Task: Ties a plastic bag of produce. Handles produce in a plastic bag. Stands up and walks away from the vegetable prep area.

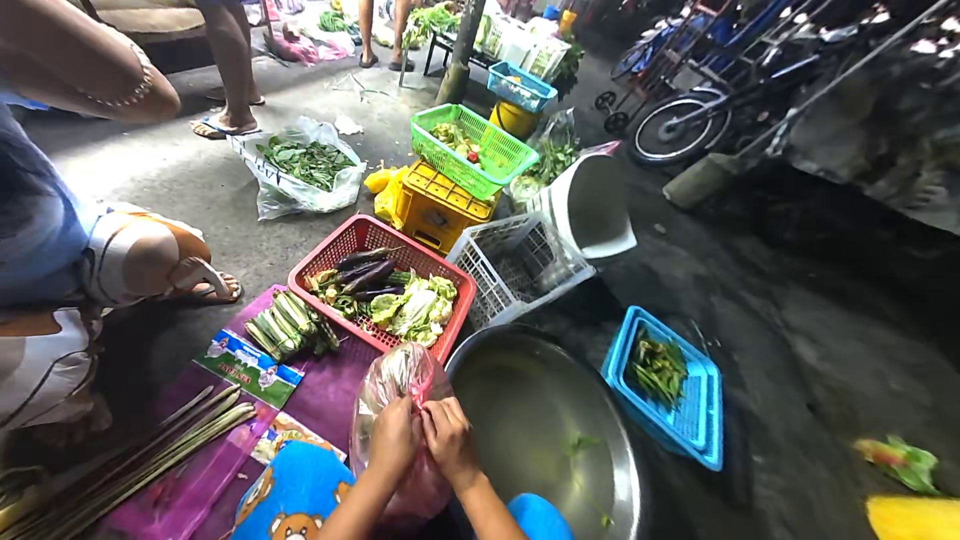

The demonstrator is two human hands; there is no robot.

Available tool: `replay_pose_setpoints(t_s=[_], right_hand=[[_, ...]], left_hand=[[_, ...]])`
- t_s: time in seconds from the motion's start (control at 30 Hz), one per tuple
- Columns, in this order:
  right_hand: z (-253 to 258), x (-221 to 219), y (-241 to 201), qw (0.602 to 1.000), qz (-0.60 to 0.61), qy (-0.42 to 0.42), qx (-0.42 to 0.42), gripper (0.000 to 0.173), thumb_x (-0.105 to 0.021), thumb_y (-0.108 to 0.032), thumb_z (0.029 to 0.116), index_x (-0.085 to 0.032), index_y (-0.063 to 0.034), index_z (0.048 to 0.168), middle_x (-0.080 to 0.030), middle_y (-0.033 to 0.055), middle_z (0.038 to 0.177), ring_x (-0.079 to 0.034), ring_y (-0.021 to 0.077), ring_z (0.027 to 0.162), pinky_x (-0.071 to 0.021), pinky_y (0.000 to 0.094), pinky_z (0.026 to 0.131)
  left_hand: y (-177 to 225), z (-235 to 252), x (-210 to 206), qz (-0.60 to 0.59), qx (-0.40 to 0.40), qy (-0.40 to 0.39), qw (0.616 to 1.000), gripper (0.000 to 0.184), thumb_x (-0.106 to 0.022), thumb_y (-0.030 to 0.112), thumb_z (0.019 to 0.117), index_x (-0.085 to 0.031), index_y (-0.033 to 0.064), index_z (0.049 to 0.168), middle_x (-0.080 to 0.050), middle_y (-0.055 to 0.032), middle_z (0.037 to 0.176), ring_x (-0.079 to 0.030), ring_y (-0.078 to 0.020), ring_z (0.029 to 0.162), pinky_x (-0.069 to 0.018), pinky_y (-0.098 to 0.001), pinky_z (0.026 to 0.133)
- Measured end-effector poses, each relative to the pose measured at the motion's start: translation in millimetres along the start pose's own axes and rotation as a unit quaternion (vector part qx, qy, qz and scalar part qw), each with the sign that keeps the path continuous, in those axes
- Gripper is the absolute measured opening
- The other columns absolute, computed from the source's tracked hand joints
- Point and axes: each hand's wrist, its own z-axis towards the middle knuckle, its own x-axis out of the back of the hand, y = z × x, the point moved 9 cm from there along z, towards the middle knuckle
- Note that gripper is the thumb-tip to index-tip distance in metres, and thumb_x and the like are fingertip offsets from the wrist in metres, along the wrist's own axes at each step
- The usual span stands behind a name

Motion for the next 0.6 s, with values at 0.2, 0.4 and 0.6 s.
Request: replay_pose_setpoints(t_s=[0.2, 0.4, 0.6], right_hand=[[1.2, -4.2, 2.4, 0.997, 0.024, -0.017, -0.068, 0.012, -0.068, -0.008, 0.0833, -0.075, 0.0007, 0.088, -0.074, 0.0125, 0.083, -0.074, 0.0287, 0.082, -0.0611, 0.0393, 0.077], [-9.4, -23.6, 30.4, 0.908, 0.212, -0.133, -0.336, 0.019, -0.063, -0.004, 0.093, -0.07, 0.0093, 0.104, -0.069, 0.0222, 0.095, -0.067, 0.0302, 0.091, -0.0534, 0.0437, 0.087], [-5.9, -26.6, 35.8, 0.876, 0.294, -0.155, -0.35, 0.017, -0.059, -0.004, 0.0973, -0.069, 0.0075, 0.106, -0.069, 0.0131, 0.089, -0.063, 0.0126, 0.079, -0.0531, 0.0301, 0.077]], left_hand=[[-6.8, 0.0, 1.7, -0.031, -0.042, 0.031, 0.998, 0.025, -0.061, 0.012, 0.0985, -0.071, -0.004, 0.115, -0.071, -0.0225, 0.111, -0.068, -0.0364, 0.11, -0.0509, -0.0513, 0.1], [-18.3, 8.4, -1.1, -0.11, -0.081, 0.024, 0.99, 0.026, -0.063, 0.017, 0.0983, -0.072, -0.0021, 0.114, -0.072, -0.0201, 0.107, -0.069, -0.0335, 0.102, -0.0523, -0.0515, 0.096], [-20.3, 9.0, 14.6, -0.136, -0.111, 0.052, 0.983, 0.029, -0.056, 0.022, 0.1036, -0.07, 0.0022, 0.12, -0.075, -0.0139, 0.109, -0.073, -0.0269, 0.098, -0.0562, -0.0493, 0.093]])
